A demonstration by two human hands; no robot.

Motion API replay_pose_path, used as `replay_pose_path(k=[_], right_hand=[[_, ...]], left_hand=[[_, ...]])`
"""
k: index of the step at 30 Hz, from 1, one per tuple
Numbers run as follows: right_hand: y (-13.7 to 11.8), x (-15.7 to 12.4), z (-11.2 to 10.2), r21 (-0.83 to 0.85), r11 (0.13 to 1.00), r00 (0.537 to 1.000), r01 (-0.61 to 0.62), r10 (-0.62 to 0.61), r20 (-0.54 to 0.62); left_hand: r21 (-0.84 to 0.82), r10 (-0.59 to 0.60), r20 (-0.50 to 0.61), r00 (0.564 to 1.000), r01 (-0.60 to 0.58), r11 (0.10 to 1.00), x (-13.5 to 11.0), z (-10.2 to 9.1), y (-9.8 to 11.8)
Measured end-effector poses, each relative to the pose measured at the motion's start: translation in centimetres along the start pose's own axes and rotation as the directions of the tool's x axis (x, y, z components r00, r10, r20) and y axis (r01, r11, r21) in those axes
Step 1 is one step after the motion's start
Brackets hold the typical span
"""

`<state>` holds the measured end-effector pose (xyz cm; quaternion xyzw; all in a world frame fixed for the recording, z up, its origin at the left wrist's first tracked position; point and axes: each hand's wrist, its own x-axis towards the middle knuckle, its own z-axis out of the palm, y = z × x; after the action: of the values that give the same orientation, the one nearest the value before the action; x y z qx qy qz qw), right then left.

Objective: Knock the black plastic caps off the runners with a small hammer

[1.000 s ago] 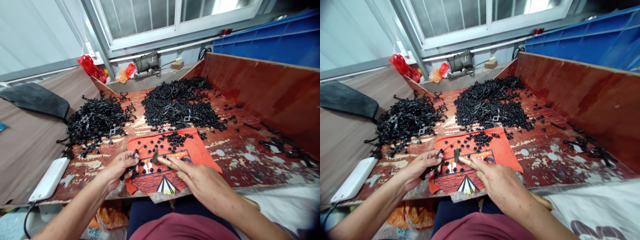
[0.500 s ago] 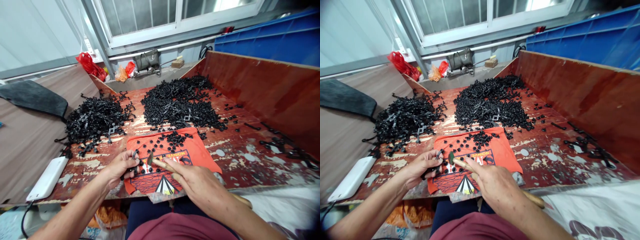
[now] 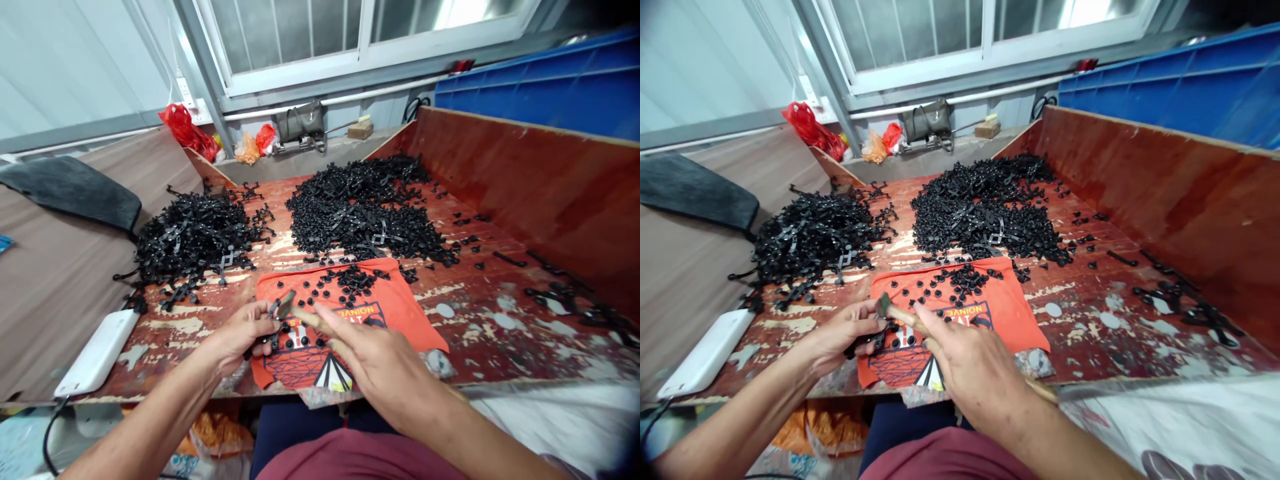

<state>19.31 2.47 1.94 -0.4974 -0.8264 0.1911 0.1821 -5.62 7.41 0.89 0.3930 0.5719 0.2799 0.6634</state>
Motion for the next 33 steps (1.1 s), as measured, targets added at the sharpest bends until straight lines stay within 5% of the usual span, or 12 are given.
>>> replay_pose_path(k=[10, 17, 33], right_hand=[[-0.3, 0.9, 0.6, -0.088, 0.996, 0.998, 0.022, -0.017, 0.058], [-0.2, 1.0, -0.9, 0.173, 0.985, 0.999, 0.022, -0.017, -0.030], [1.4, -1.1, -0.3, 0.168, 0.981, 0.996, -0.093, 0.090, 0.022]], left_hand=[[-0.058, 0.013, 0.019, 1.000, -0.012, 0.998, -0.3, -0.6, -0.4], [-0.129, 0.034, -0.020, 0.999, -0.036, 0.991, -0.5, -1.0, -0.7], [-0.176, 0.077, -0.040, 0.996, -0.083, 0.981, -0.8, -1.1, -1.0]])
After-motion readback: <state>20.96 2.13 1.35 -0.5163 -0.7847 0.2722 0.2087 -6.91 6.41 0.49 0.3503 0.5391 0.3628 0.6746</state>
